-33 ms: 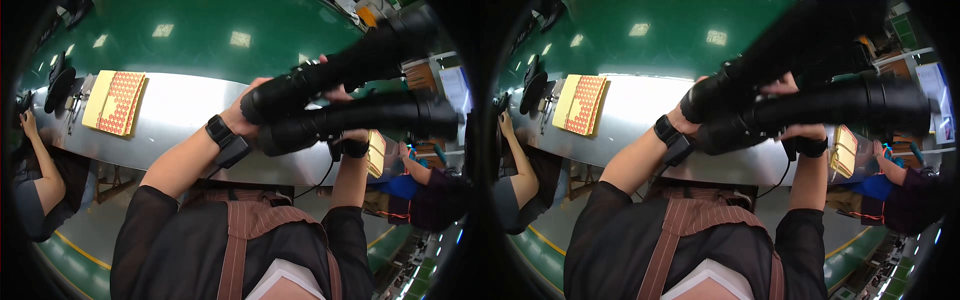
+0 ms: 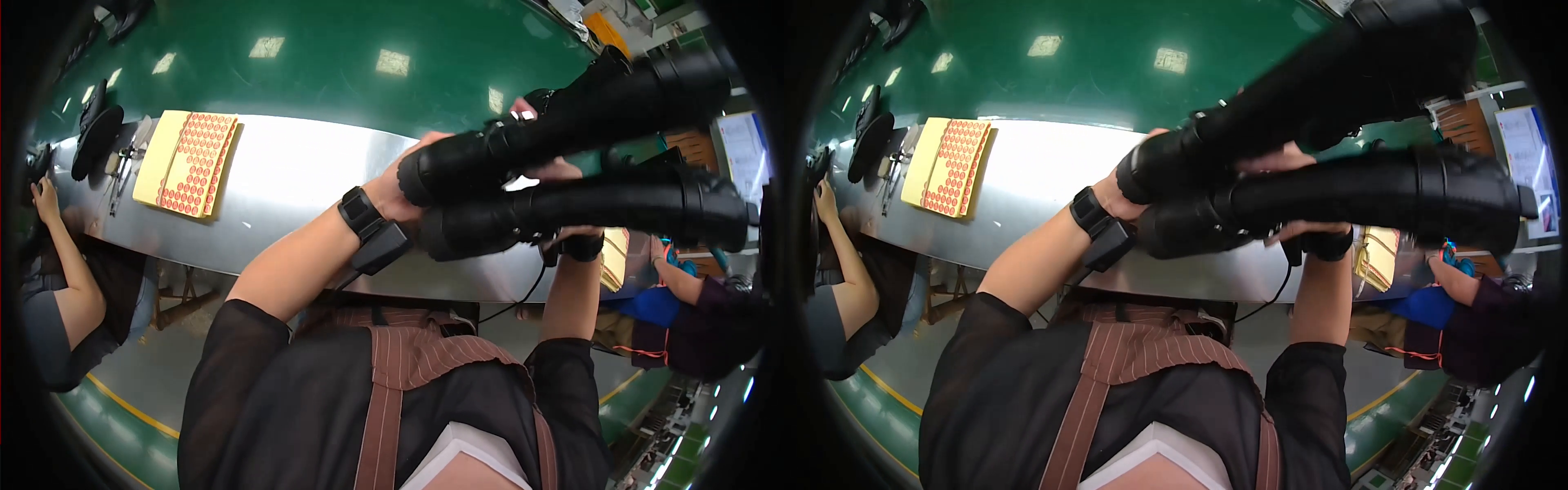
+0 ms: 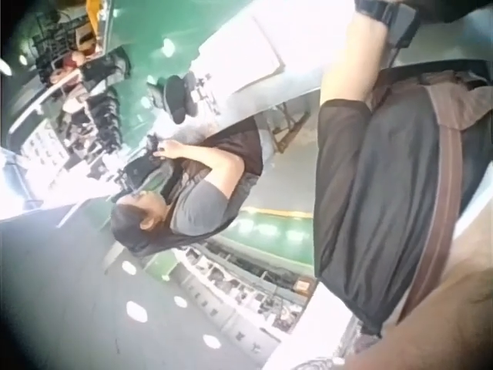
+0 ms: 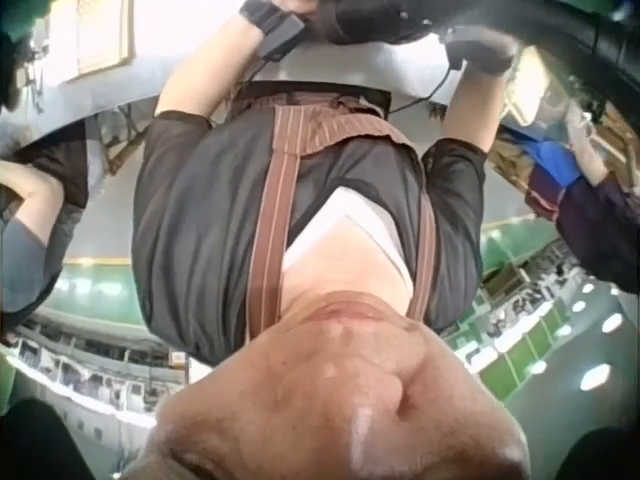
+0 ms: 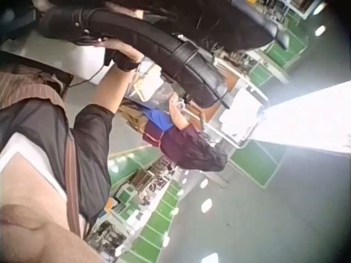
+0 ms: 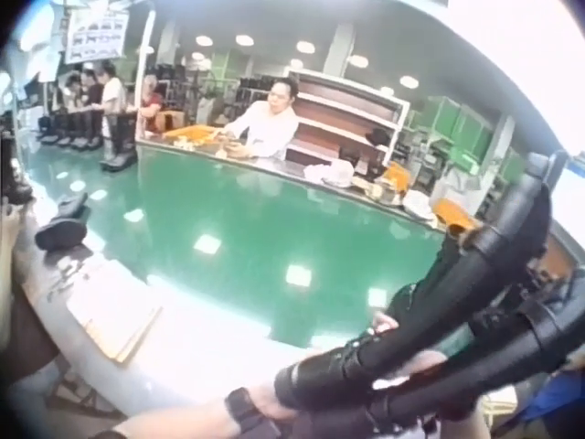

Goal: The person inspects a pair of black boots for quality control, using clippers to remove tags.

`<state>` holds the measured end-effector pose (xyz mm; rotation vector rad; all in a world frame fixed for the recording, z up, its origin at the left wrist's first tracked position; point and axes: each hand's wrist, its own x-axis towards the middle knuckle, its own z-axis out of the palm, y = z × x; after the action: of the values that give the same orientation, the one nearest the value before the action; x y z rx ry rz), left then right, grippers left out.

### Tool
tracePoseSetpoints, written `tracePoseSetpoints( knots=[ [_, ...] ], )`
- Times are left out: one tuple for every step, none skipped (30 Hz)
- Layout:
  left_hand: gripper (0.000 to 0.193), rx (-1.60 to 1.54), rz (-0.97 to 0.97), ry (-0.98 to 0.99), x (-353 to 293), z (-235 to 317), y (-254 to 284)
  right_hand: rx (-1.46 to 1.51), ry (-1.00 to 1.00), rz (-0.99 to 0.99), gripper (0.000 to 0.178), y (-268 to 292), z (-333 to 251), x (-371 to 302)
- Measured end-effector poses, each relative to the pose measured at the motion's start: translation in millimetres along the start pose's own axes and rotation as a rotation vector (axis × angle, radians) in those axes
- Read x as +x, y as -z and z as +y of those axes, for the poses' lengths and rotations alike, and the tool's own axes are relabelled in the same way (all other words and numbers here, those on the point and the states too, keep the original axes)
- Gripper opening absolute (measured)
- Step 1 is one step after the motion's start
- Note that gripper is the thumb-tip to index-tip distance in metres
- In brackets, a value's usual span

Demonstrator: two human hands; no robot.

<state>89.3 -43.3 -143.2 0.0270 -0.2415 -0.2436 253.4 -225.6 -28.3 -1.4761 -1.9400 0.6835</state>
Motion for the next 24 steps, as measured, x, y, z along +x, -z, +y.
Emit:
tracePoseSetpoints(
  knots=[
    [0.035, 0.133, 0.019, -0.052, -0.9, -3.1, 5.0, 0.023, 0.156, 0.061, 0.075, -6.3, -7.8, 11.1],
    [0.035, 0.128, 0.012, -0.059, 1.4, -5.9, 6.1, 0.212, -0.044, 0.16, 0.06, -22.0, -8.9, -8.9],
    [0.04, 0.129, 0.117, 0.012, 3.7, -8.7, 5.7, 0.365, -0.296, 0.321, 0.05, -41.0, -11.0, -36.4],
    [0.045, 0.131, 0.222, 0.091, 5.8, -10.9, 5.1, 0.513, -0.553, 0.491, 0.041, -53.7, -15.2, -56.7],
    [0.069, 0.114, 0.246, 0.245, 6.9, -8.7, -3.3, 0.508, -0.553, 0.499, 0.041, -59.7, -20.5, -57.1],
    [0.069, 0.121, 0.248, 0.245, 4.6, -7.4, 0.7, 0.53, -0.416, 0.687, 0.038, -69.7, -22.8, -49.1],
    [0.081, 0.208, 0.35, 0.225, 2.4, -6.7, 7.6, 0.549, -0.273, 0.873, 0.036, -75.1, -23.9, -44.4],
    [0.094, 0.296, 0.44, 0.214, 2.9, -5.3, 10.2, 0.537, -0.269, 0.884, 0.036, -75.3, -23.1, -46.8],
    [0.1, 0.582, 0.607, 0.166, 1.4, -6.5, -25.5, 0.568, -0.25, 1.026, 0.038, -75.4, -19.1, -55.5],
    [0.1, 0.594, 0.589, 0.185, 4.0, -5.6, -24.6, 0.598, -0.227, 1.169, 0.04, -75.6, -16.4, -63.4],
    [0.097, 0.721, 0.48, 0.126, 1.9, -4.0, -26.9, 0.628, -0.208, 1.226, 0.043, -76.2, -16.9, -66.2],
    [0.094, 0.844, 0.368, 0.065, 2.2, -4.0, -30.8, 0.62, -0.196, 1.234, 0.043, -75.5, -18.6, -66.6],
    [0.081, 0.907, 0.329, 0.002, 1.5, -8.4, -35.6, 0.604, -0.163, 1.253, 0.045, -74.7, -20.1, -65.3],
    [0.081, 0.914, 0.32, 0.007, 1.8, -14.4, -38.9, 0.589, -0.133, 1.271, 0.046, -75.1, -20.9, -65.1],
    [0.074, 1.031, 0.325, -0.107, 2.8, -20.9, -41.7, 0.553, -0.154, 1.3, 0.046, -76.9, -22.5, -65.2],
    [0.067, 1.146, 0.329, -0.226, 3.9, -28.4, -45.1, 0.547, -0.147, 1.306, 0.046, -78.0, -26.3, -63.4],
    [0.054, 1.358, 0.449, -0.299, 5.2, -37.6, -60.4, 0.556, -0.16, 1.33, 0.044, -79.8, -30.9, -59.1],
    [0.054, 1.364, 0.444, -0.298, 7.9, -41.7, -61.1, 0.565, -0.173, 1.354, 0.042, -81.9, -34.3, -55.3],
    [0.051, 1.491, 0.5, -0.396, 10.4, -44.3, -60.6, 0.565, -0.167, 1.357, 0.042, -84.4, -35.9, -52.6],
    [0.049, 1.615, 0.555, -0.499, 11.8, -46.8, -61.3, 0.573, -0.159, 1.354, 0.04, -86.3, -38.0, -50.3],
    [0.034, 1.633, 0.577, -0.524, 11.8, -49.3, -62.5, 0.582, -0.152, 1.35, 0.037, -88.4, -39.4, -47.7],
    [0.034, 1.639, 0.573, -0.527, 13.2, -52.5, -64.1, 0.581, -0.145, 1.353, 0.037, -91.7, -40.1, -44.1],
    [0.039, 1.591, 0.58, -0.699, 16.6, -56.8, -66.5, 0.639, -0.15, 1.367, 0.036, -94.7, -41.4, -41.7],
    [0.044, 1.534, 0.583, -0.868, 18.7, -60.0, -68.7, 0.696, -0.155, 1.38, 0.034, -96.4, -41.7, -41.9]
  ],
)
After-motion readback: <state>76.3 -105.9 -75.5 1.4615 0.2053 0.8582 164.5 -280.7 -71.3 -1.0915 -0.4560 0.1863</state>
